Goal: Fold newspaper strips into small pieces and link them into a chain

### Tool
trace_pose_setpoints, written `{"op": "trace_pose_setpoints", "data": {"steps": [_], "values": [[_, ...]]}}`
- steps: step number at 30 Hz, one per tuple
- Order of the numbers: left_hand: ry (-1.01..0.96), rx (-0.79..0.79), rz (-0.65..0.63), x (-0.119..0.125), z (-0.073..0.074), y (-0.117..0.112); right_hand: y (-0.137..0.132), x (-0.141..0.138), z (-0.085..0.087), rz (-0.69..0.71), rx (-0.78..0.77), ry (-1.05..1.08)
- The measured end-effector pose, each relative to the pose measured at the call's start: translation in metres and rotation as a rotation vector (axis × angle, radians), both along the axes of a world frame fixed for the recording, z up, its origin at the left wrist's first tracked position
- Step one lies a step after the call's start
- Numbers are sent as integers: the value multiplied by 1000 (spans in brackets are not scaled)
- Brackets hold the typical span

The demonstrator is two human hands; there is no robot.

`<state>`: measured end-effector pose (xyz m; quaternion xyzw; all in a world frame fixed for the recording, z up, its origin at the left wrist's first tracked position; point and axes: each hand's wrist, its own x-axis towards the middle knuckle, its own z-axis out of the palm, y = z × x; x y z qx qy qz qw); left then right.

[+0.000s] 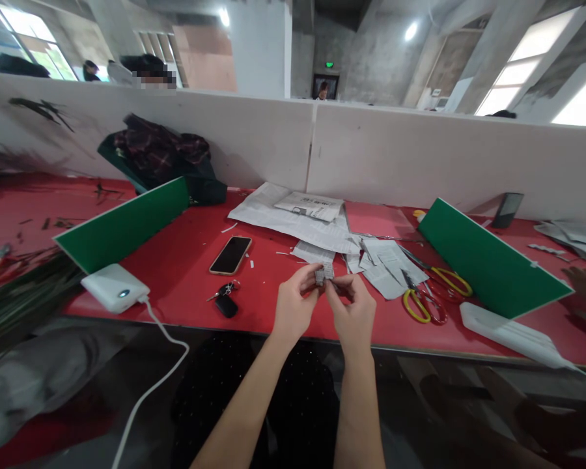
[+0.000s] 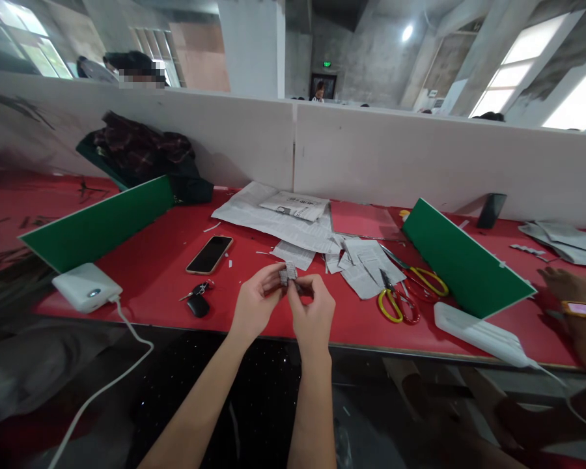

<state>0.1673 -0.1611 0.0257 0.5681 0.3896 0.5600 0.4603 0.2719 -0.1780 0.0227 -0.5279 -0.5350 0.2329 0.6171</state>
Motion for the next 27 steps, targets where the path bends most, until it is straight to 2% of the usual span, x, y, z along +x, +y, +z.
{"op": "trace_pose_setpoints", "data": {"steps": [7,13,20,27], "values": [[44,40,-22,0,2,-1,-2,2,2,-1,17,-47],[125,100,49,1,3,-4,-3,2,3,26,15,-46],[280,164,76,-1,1,-4,-1,3,1,53,19,-62],[244,174,94,1,3,-5,1,1,-3,30,21,-41]]}}
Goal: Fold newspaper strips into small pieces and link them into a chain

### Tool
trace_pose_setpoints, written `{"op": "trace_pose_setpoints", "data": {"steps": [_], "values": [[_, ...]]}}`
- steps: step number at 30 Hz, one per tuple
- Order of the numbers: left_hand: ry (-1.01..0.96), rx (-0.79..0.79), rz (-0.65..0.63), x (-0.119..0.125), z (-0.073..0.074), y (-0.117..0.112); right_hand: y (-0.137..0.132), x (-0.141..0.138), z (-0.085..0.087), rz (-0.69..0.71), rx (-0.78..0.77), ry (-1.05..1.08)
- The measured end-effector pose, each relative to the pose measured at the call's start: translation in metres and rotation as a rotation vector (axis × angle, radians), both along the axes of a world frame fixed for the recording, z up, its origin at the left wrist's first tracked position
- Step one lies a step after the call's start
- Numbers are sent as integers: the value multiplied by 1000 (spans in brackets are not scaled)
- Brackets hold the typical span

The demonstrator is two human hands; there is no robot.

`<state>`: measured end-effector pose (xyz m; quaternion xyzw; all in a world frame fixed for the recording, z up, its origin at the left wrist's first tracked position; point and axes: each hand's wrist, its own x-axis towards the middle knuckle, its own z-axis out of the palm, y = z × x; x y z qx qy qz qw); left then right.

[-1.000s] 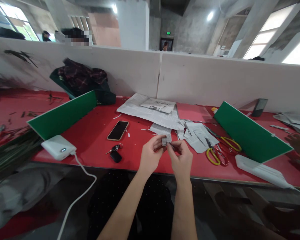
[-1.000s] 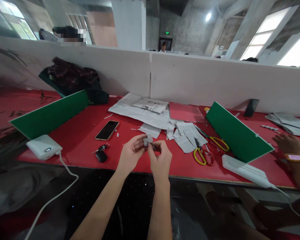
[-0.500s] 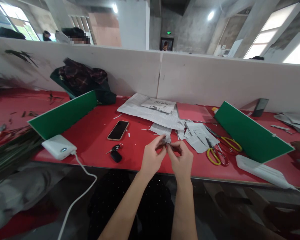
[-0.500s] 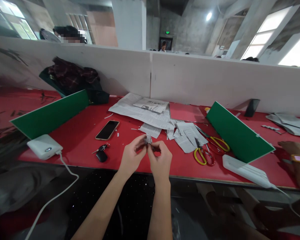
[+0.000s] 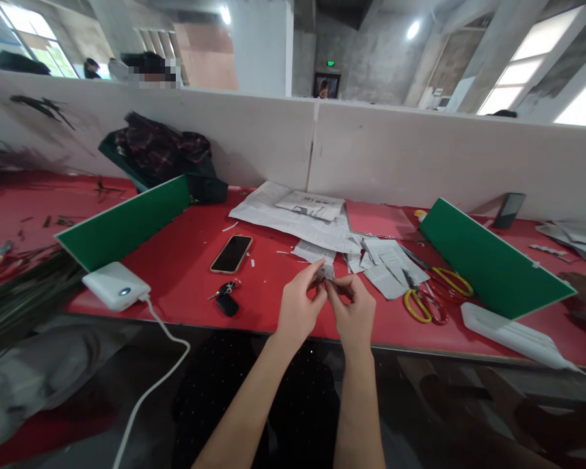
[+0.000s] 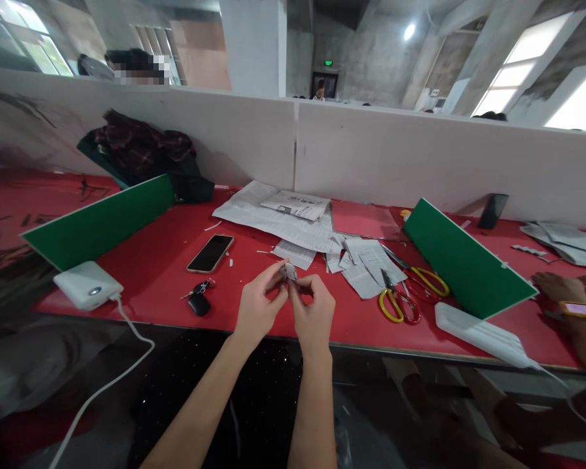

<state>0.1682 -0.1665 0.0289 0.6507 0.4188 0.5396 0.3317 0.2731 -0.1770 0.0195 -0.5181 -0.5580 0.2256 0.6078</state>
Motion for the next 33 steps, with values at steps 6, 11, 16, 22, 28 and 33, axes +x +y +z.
{"op": "trace_pose_setpoints", "data": {"steps": [6,11,16,22,28,33], "values": [[-30,4,0,1,2,-2,1,-3,-1,-52,2,59],[-70,-22,-8,0,1,-1,4,-4,-4,-64,1,94],[-142,-75,1,-4,1,2,5,-7,-4,-83,69,39],[-180,-107,-19,-4,3,1,4,-11,-4,-165,83,126],[-316,-162,14,4,2,0,4,-7,-6,-128,58,82],[-452,-254,2,-2,4,6,1,-5,1,41,45,37]]}}
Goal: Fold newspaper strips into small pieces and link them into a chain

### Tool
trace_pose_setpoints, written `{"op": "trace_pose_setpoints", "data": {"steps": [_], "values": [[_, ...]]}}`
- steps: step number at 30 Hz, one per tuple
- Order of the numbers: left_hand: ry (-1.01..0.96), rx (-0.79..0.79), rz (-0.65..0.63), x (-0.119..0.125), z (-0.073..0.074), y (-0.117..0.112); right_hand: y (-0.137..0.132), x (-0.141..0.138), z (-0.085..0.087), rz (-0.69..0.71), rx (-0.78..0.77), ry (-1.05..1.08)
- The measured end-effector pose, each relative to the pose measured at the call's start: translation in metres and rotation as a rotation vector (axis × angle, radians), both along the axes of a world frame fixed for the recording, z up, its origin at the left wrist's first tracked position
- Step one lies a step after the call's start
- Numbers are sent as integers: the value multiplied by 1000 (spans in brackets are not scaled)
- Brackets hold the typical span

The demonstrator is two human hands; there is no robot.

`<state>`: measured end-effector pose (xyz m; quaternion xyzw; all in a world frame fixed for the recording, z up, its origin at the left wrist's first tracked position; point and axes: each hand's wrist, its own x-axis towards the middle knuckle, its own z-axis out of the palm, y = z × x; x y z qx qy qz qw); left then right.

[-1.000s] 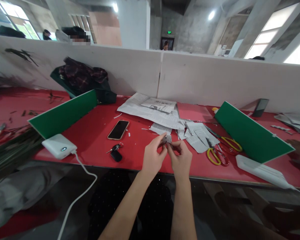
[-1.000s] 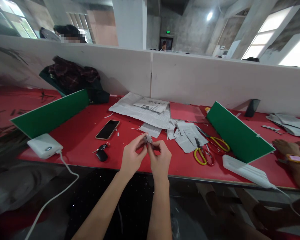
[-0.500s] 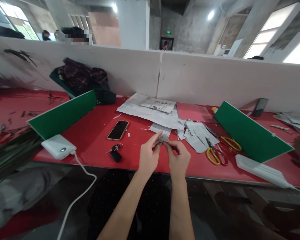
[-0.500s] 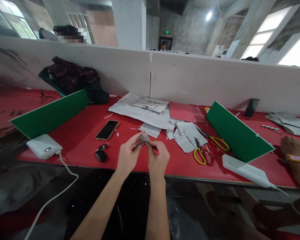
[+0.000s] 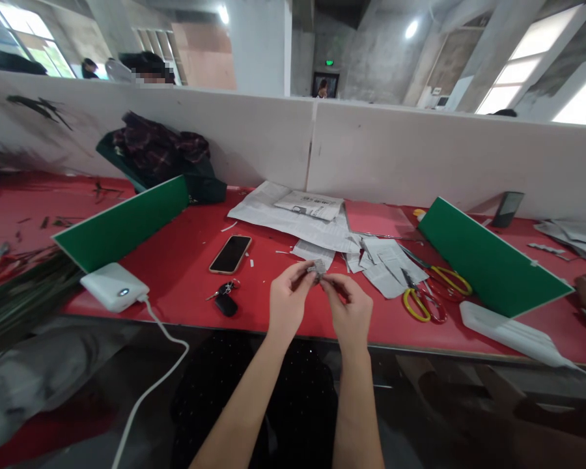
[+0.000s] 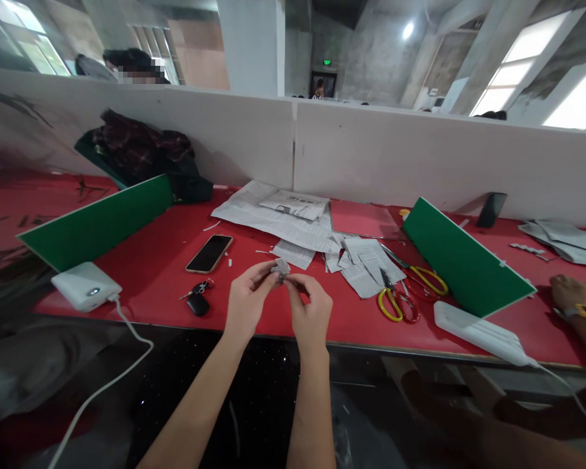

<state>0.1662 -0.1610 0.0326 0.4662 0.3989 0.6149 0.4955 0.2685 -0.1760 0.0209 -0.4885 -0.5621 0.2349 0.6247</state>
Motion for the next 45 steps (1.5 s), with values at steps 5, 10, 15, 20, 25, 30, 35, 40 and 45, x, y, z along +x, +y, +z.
{"op": "trace_pose_setpoints", "data": {"steps": [5,10,15,20,25,30,35,40,45], "values": [[-34,-48,-32,-6,-3,5,-3,0,5,-15,-58,38],[92,-5,-48,-8,-5,5,-3,5,2,41,-104,-27],[153,11,-94,-11,-4,6,-3,10,2,63,-139,-57],[189,1,-156,-14,-3,8,-2,12,1,60,-157,-49],[276,50,-150,-7,-4,5,1,14,-3,30,-156,10],[373,135,16,5,-8,-2,0,12,-2,-7,-128,-3],[427,160,98,9,-10,-4,-1,8,2,-7,-125,23],[463,165,115,11,-11,-7,-1,5,2,-65,-127,105],[418,161,41,12,-8,-9,1,8,-3,-42,-139,161]]}}
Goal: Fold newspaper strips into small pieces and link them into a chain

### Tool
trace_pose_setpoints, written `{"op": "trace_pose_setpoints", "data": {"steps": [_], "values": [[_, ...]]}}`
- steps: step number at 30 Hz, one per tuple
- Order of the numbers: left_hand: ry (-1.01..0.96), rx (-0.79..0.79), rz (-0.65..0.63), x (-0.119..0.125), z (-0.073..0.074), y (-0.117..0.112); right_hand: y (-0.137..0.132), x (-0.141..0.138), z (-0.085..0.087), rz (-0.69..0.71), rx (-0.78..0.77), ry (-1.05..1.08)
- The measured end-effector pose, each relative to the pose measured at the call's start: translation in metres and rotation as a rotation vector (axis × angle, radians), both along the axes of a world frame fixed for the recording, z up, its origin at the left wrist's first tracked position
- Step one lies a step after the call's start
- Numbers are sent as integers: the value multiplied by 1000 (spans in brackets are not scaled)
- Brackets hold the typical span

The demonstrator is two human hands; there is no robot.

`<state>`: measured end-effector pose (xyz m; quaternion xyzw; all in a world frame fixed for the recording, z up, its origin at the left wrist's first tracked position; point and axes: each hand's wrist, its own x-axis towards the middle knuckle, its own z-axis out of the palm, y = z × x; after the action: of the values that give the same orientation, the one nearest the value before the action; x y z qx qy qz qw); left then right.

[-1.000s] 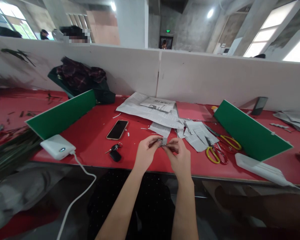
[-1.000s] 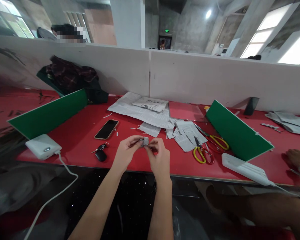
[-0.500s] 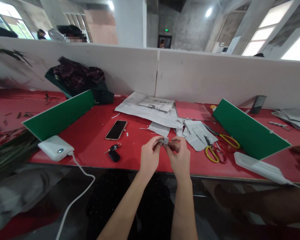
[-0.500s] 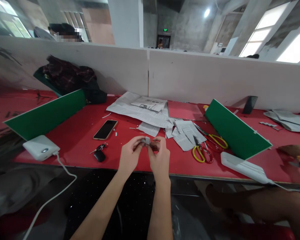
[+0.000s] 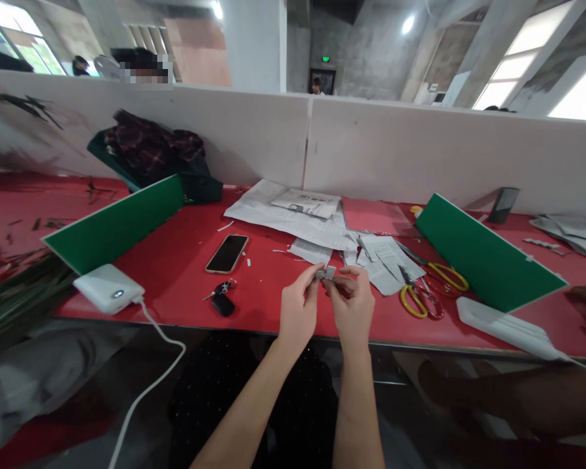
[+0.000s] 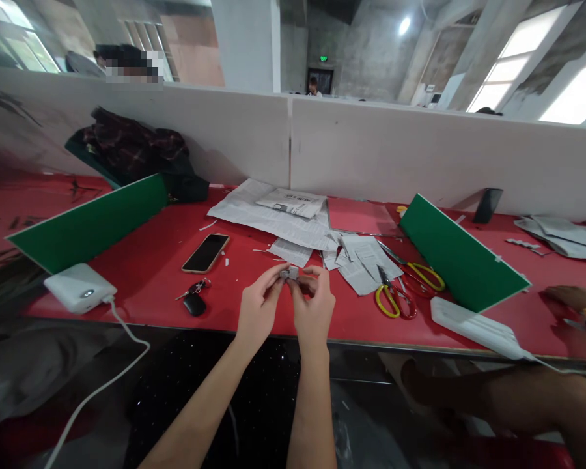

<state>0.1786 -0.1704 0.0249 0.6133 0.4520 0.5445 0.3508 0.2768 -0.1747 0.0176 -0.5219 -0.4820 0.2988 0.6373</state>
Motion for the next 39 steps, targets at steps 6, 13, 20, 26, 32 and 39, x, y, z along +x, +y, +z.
{"op": "trace_pose_setpoints", "data": {"steps": [6,13,20,26,32,39], "values": [[-244,-98,-133,-12,6,10,1,2,0,114,15,201],[-430,-205,-161,-19,7,13,-1,0,2,98,58,300],[-388,-316,-223,-22,9,12,-2,6,3,89,-1,234],[-364,-278,-161,-19,4,15,-1,8,2,149,-38,228],[-280,-209,-150,-17,4,12,0,10,-2,177,-56,237],[-432,-265,-107,-10,-2,17,0,4,-2,221,-54,224]]}}
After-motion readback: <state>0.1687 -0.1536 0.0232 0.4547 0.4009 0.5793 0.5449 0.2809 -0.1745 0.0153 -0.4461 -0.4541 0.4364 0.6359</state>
